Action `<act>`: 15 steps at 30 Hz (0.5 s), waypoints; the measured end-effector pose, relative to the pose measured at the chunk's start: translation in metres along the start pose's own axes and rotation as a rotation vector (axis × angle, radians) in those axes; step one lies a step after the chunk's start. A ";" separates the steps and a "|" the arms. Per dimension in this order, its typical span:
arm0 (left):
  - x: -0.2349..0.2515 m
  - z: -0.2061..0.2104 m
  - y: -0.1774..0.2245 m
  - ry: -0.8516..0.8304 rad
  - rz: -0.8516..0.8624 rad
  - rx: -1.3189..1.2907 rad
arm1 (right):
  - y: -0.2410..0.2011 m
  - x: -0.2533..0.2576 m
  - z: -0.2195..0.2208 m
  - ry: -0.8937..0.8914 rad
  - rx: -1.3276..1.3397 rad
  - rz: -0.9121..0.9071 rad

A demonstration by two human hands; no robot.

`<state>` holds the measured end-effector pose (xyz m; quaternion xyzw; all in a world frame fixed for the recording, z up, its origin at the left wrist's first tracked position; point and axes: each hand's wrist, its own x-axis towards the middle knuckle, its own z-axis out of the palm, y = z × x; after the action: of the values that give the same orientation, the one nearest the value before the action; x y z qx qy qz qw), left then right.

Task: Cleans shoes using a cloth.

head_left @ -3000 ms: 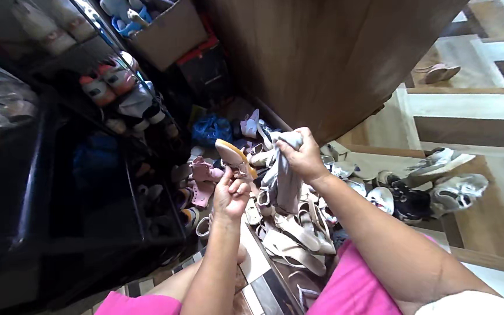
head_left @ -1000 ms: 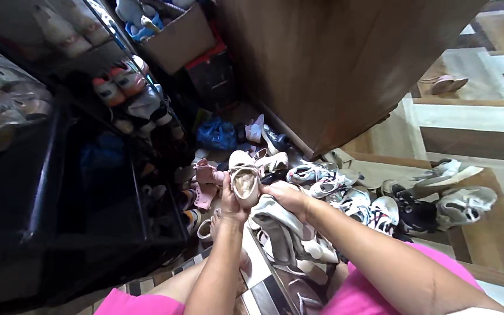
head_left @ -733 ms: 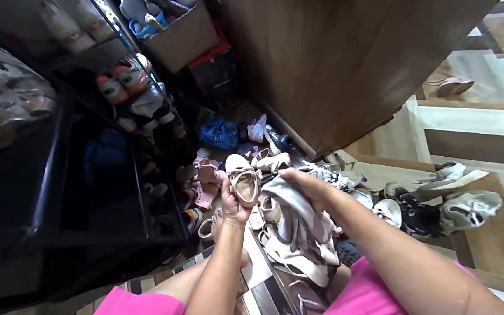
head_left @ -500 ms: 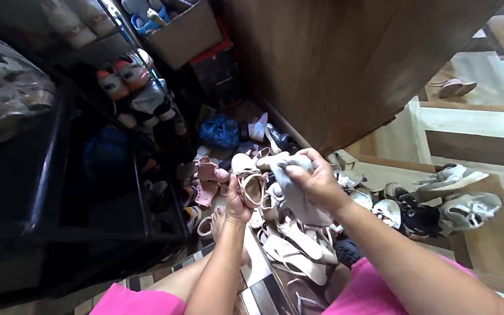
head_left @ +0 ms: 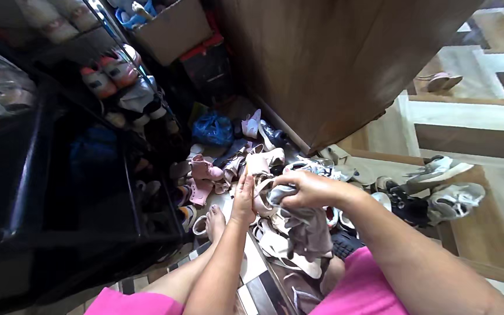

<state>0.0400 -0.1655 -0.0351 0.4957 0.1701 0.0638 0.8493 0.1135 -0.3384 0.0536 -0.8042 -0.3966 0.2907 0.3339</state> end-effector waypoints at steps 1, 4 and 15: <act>0.001 0.000 0.001 0.040 -0.013 -0.012 | 0.001 -0.004 -0.005 0.051 0.052 0.011; 0.003 -0.005 0.002 0.090 -0.008 -0.029 | 0.002 -0.007 -0.002 0.341 0.306 -0.034; 0.002 -0.002 0.009 0.124 -0.011 0.074 | 0.011 0.012 0.026 0.596 -0.184 -0.154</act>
<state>0.0423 -0.1587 -0.0285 0.5211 0.2272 0.0832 0.8185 0.1055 -0.3252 0.0272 -0.8484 -0.3657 -0.0210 0.3821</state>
